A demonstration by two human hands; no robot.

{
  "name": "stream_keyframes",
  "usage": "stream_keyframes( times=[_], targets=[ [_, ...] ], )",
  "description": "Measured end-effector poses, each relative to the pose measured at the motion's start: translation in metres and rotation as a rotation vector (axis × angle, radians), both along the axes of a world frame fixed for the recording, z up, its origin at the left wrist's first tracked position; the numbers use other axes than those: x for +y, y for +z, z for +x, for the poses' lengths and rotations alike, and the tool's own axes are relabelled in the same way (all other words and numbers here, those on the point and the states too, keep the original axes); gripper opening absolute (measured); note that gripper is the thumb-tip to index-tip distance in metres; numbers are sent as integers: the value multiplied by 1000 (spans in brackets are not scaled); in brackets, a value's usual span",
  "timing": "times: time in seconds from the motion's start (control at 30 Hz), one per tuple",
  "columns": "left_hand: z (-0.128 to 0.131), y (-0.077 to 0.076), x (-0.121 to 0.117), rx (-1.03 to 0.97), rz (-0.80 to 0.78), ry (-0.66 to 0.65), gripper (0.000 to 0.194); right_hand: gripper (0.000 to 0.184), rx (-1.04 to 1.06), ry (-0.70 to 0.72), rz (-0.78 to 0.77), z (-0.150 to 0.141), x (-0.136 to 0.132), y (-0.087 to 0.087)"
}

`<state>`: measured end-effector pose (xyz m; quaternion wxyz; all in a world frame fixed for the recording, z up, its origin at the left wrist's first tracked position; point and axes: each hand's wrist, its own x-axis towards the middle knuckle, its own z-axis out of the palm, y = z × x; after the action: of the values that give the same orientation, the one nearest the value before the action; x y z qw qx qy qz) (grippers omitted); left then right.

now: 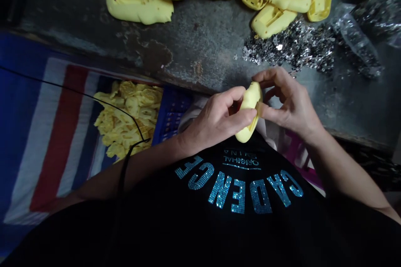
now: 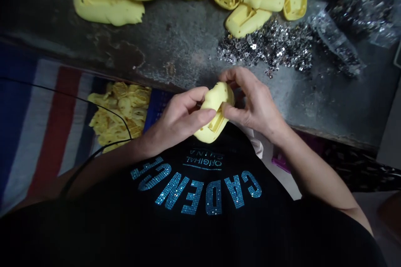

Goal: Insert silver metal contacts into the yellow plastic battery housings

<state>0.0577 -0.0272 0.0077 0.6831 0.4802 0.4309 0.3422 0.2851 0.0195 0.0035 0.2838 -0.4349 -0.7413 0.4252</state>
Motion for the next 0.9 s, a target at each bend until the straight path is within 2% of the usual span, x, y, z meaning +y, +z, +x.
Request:
stream_keyframes(
  times=[0.13,0.23,0.27,0.3,0.37,0.43,0.5,0.63,0.77,0.83,0.9],
  targets=[
    [-2,-3,-1,-129,-129,-17,40,41,1,-119,214,-1,-15,-8],
    [-5,-10,-2,-187,-157,-6,65,43,30,-158,346,-1,-22,-16],
    [-6,-12,-3,-183,-153,-22,67,45,38,-164,375,-2,-24,-18],
    [-7,-13,-3,-164,-141,-45,63,47,45,-169,400,-2,-25,-19],
    [-10,-15,-4,-100,-71,-75,39,49,51,-175,432,-4,-26,-21],
    [-13,-16,-5,-41,17,-65,24,49,38,-177,447,-6,-26,-20],
    [-16,-18,-5,-28,76,-42,23,47,8,-175,448,-9,-26,-18],
    [-23,-21,-3,-38,69,-8,26,48,-35,-160,474,-17,-25,-14],
    [-31,-25,-4,-30,108,21,20,47,-53,-158,468,-27,-24,-11],
    [-34,-28,-5,-26,57,49,21,44,-72,-156,471,-32,-24,-10],
    [-35,-31,-4,-35,-59,73,27,43,-101,-152,469,-35,-23,-9]
  ],
)
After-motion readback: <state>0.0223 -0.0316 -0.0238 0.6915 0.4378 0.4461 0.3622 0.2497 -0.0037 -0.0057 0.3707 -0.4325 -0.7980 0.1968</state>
